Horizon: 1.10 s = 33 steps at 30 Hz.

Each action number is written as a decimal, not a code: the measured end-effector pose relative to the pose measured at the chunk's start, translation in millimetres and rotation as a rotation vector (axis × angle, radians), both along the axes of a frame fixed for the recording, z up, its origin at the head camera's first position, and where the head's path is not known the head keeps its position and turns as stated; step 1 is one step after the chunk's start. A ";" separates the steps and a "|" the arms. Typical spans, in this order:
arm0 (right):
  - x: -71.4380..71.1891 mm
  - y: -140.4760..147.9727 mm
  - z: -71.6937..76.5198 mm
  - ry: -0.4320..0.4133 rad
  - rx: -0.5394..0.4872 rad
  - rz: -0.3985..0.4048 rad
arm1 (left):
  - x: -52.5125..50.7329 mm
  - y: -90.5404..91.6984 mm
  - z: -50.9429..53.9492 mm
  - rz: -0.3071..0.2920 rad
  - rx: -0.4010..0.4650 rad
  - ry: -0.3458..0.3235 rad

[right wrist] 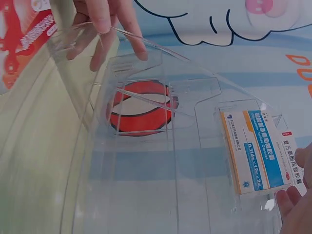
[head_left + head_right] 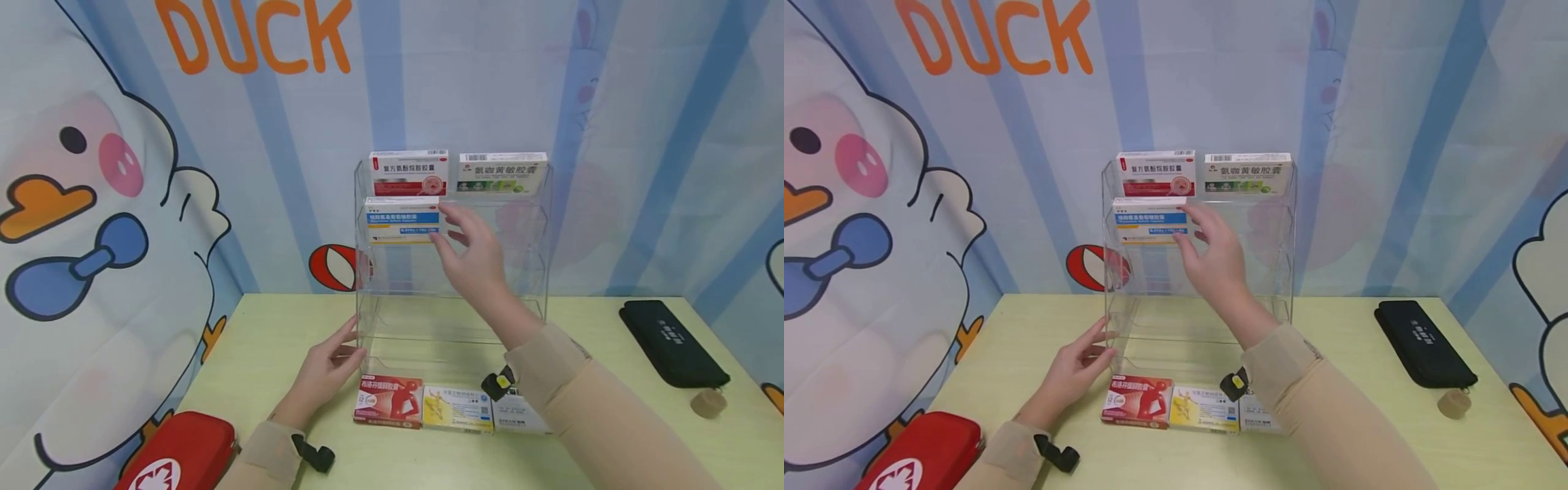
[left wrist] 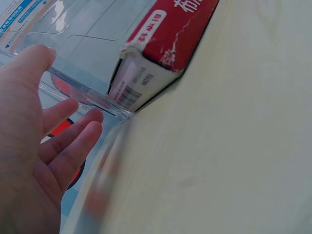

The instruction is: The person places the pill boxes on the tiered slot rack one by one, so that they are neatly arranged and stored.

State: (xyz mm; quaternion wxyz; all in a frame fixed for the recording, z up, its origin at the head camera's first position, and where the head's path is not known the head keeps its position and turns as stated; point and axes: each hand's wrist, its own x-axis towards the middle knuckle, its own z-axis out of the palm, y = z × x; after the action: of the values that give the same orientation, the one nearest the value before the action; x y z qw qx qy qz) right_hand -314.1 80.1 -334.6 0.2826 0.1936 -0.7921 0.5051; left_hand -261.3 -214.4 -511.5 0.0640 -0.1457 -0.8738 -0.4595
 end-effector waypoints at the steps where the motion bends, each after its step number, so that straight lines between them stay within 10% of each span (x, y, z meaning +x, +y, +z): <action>1: 4.1 1.8 -1.3 0.000 0.008 0.012 | 0.2 0.1 0.3 0.001 -0.001 0.000; 33: 117.6 107.4 -101.6 -0.022 0.360 0.026 | -0.3 -1.3 0.0 -0.001 0.003 -0.013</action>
State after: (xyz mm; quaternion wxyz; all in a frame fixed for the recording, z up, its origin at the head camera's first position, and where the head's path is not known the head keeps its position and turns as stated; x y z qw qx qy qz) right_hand -196.4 187.5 -436.2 0.2284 0.2458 -0.8702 0.3608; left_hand -261.6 -215.7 -511.5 0.0583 -0.1430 -0.8733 -0.4620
